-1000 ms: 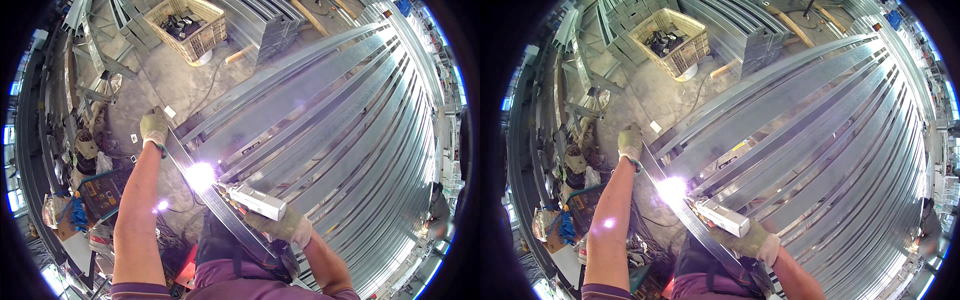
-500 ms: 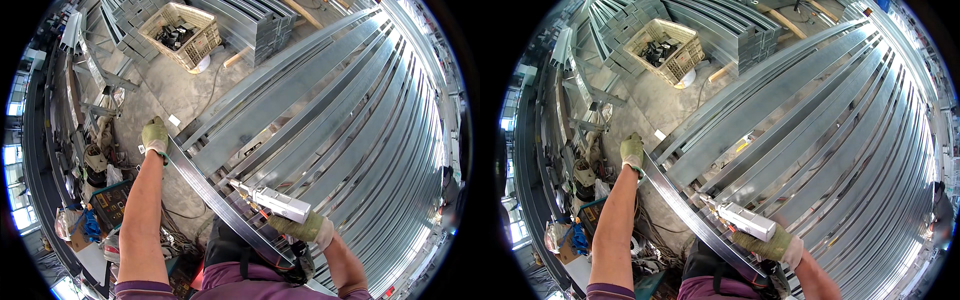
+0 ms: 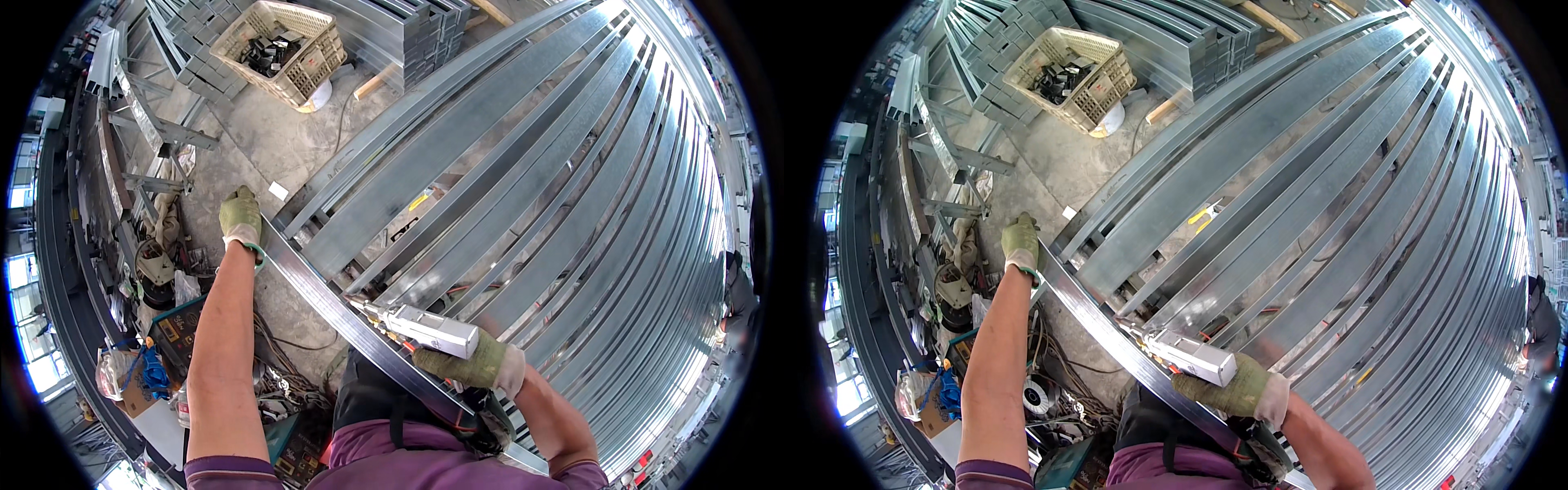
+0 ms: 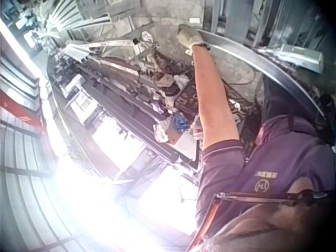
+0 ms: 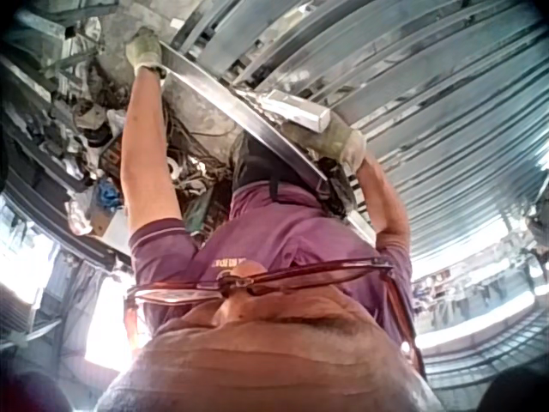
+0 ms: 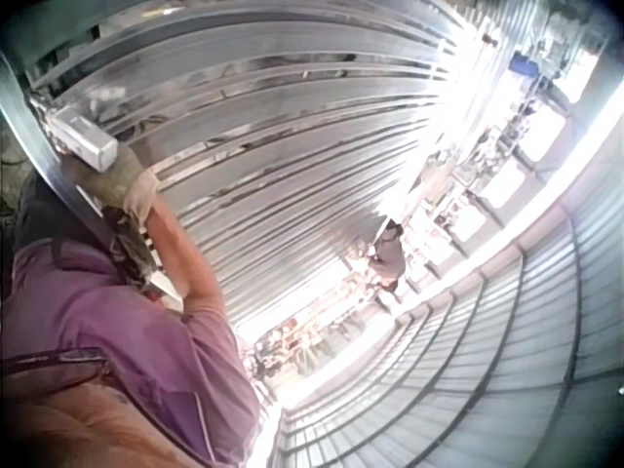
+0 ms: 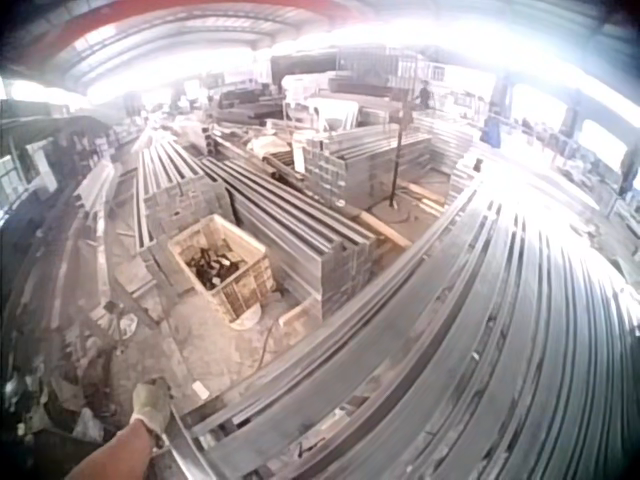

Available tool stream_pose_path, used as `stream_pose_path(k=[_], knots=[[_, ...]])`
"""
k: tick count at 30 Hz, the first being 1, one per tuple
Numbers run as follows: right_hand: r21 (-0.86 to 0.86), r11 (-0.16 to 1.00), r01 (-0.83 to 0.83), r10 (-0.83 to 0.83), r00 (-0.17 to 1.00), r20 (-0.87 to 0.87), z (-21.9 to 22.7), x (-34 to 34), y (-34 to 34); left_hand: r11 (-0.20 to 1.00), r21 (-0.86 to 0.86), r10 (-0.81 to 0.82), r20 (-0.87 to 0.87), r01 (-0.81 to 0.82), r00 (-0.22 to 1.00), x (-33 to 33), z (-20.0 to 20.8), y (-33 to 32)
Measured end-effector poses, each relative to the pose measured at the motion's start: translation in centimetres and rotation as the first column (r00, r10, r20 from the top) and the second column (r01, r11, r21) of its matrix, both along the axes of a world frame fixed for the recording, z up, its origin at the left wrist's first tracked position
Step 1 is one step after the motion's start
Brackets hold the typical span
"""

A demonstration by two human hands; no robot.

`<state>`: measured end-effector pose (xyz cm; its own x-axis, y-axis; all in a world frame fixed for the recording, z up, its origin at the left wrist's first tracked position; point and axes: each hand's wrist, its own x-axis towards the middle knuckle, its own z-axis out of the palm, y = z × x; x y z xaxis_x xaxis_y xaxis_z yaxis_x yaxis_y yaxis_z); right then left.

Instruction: The person welds a small metal bracket onto a long metal frame using a handheld welding torch. The person holds the bracket in place with one hand while applying the weld with the other, creating visible sparks along the seam.

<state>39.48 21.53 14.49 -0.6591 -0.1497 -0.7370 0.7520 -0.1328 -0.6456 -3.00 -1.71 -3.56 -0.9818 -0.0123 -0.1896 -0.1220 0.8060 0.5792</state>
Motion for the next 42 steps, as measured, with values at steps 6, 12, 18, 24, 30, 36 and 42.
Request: stream_pose_path(k=[6, 12, 18, 24, 30, 36, 42], knots=[[-0.009, 0.999, 0.039, -0.039, 0.998, -0.042, -0.8, 0.5, -0.2, 0.999, 0.031, -0.020, -0.001, 0.020, 1.000, -0.4, -0.4, -0.2], [-0.078, 0.994, 0.072, -0.071, 0.997, 0.021, -0.3, 0.0, 0.1, 0.999, 0.046, 0.025, -0.005, -0.024, 1.000, -0.2, 0.0, 0.1], [-0.169, 0.973, 0.156, -0.160, 0.987, -0.008, -0.6, 0.3, 0.1, 0.999, -0.028, -0.025, -0.040, 0.024, 0.999, -0.4, 0.0, -0.1], [-0.133, 0.983, 0.126, -0.128, 0.992, -0.006, -1.1, 0.6, 0.0, 0.999, -0.038, -0.031, -0.028, 0.030, 0.999, -0.1, 0.4, 0.3], [-0.171, 0.975, 0.143, -0.142, 0.990, 0.016, -1.0, 0.9, 0.0, 0.999, -0.046, -0.020, -0.024, 0.019, 1.000, -0.2, 0.3, 0.3], [-0.167, 0.980, 0.111, -0.103, 0.993, 0.054, -1.0, 0.8, -0.1, 0.999, -0.050, -0.020, -0.001, 0.020, 1.000, -1.0, -0.7, -0.4], [-0.140, 0.984, 0.109, -0.109, 0.994, 0.007, -1.2, 1.0, -0.4, 1.000, 0.005, -0.018, 0.004, 0.018, 1.000, -0.2, 0.4, 0.2]])
